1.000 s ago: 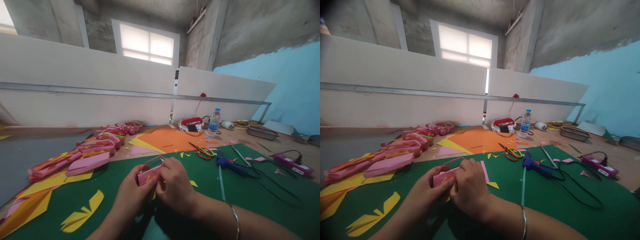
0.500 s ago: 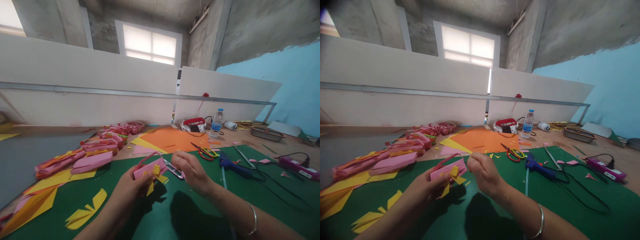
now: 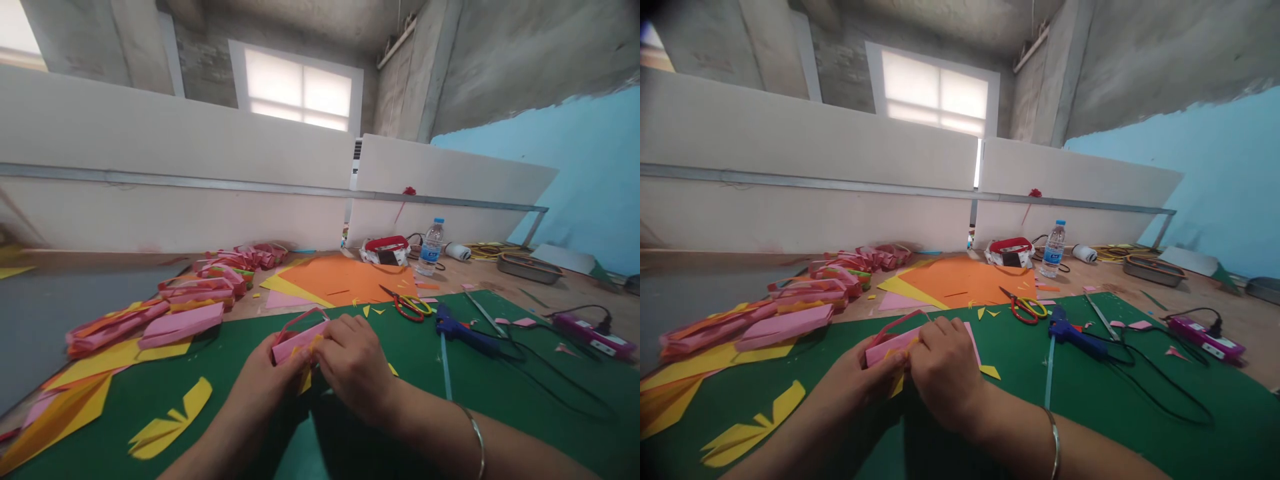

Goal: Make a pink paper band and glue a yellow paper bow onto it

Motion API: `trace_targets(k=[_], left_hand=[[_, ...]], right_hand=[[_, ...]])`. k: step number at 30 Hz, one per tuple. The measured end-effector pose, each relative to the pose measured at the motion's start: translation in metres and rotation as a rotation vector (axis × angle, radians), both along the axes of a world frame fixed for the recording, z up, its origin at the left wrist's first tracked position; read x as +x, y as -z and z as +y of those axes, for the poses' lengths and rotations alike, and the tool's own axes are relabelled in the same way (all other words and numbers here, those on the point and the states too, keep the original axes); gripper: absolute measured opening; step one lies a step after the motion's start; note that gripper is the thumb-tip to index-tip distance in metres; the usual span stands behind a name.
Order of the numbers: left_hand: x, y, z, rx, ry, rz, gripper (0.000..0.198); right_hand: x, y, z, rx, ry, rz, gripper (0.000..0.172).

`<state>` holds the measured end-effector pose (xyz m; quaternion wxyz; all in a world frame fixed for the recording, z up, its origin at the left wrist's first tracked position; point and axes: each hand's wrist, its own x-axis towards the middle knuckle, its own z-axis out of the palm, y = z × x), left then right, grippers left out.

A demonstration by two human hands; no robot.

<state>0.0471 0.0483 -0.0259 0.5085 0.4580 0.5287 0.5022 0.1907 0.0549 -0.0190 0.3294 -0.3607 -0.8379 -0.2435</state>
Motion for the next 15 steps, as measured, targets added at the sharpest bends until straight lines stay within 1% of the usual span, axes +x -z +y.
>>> trace_targets(k=[3, 5, 12, 15], left_hand=[[0.001, -0.008, -0.004, 0.032, -0.008, 0.104, 0.036], [0.002, -0.011, -0.006, 0.023, -0.006, 0.141, 0.031], [0.004, -0.014, -0.008, -0.035, 0.033, 0.087, 0.029], [0.005, -0.012, -0.008, -0.045, 0.030, -0.002, 0.028]], right_hand=[[-0.003, 0.000, -0.001, 0.106, -0.009, -0.031, 0.028], [-0.005, 0.001, -0.002, 0.150, -0.026, -0.048, 0.029], [-0.007, -0.002, -0.004, 0.211, -0.056, -0.095, 0.027], [-0.006, -0.002, -0.003, 0.215, -0.079, -0.083, 0.027]])
